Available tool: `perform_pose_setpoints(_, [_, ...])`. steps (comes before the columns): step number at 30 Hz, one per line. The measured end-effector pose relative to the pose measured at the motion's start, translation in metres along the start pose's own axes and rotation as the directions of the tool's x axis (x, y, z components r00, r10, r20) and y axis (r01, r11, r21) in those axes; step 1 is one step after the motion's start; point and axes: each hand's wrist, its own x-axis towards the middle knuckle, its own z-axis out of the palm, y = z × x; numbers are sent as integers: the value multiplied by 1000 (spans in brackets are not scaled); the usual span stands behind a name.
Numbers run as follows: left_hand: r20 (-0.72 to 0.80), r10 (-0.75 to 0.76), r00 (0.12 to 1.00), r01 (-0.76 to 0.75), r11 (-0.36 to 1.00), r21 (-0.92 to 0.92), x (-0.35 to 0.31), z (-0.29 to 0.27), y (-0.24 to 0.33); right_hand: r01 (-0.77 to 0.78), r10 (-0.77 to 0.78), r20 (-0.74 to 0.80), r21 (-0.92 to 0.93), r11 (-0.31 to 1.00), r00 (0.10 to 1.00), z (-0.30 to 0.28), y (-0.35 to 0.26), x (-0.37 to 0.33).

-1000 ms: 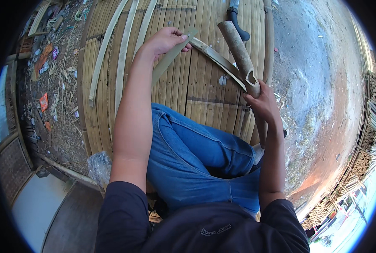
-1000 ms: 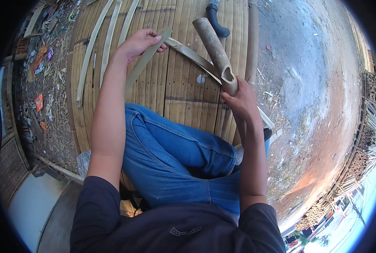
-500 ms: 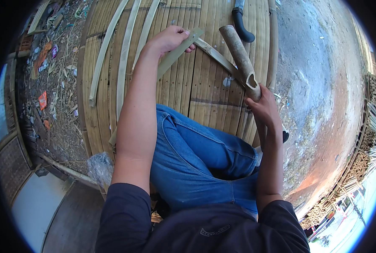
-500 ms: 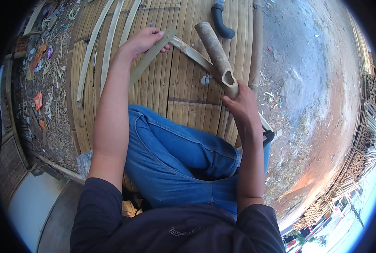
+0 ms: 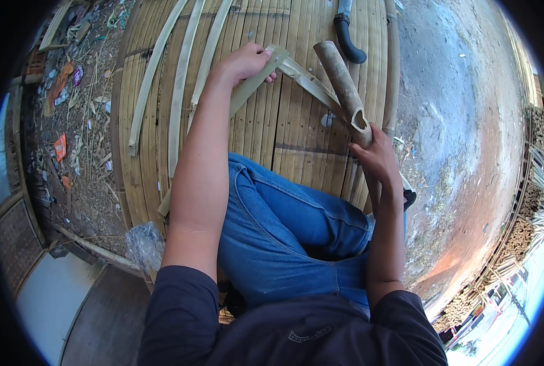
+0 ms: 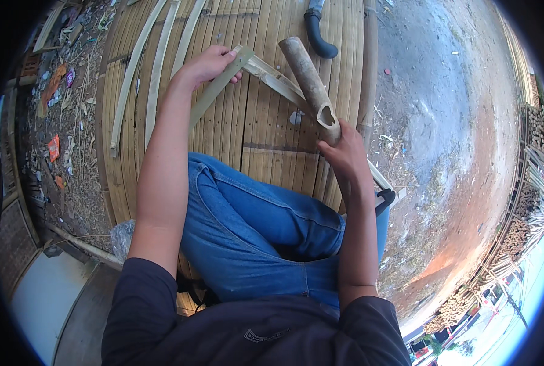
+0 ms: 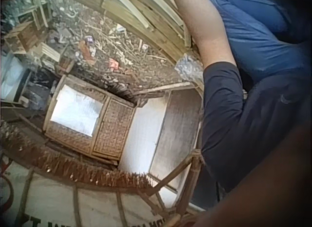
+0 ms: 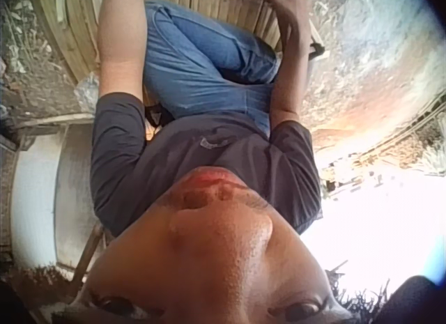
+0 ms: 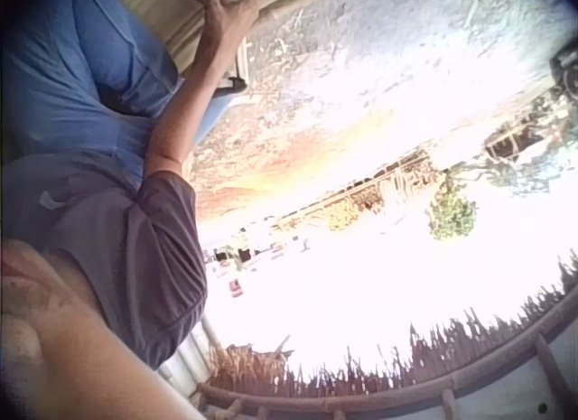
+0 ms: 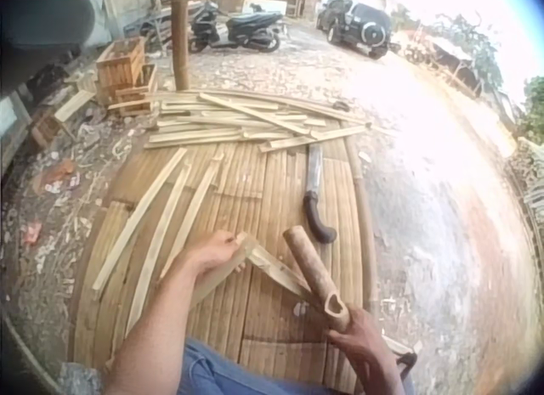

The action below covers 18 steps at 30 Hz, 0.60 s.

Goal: The person assembles bamboo components by fitting a small notched wooden piece into a larger bamboo tube and securing it with a thin bamboo strip.

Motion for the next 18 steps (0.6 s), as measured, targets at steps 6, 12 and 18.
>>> perform_pose_setpoints(6, [-24, 11, 1000, -11, 1000, -5, -9, 2, 9, 54, -58, -79, -50, 997, 995, 2, -6, -5])
perform_pose_setpoints(12, [-101, 26, 995, -28, 999, -21, -10, 1, 7, 57, -65, -128, -62, 996, 990, 4, -5, -2])
perform_pose_setpoints(18, [-119, 31, 992, -32, 999, -12, -11, 1, 9, 79, -90, -179, -70, 994, 980, 8, -3, -2])
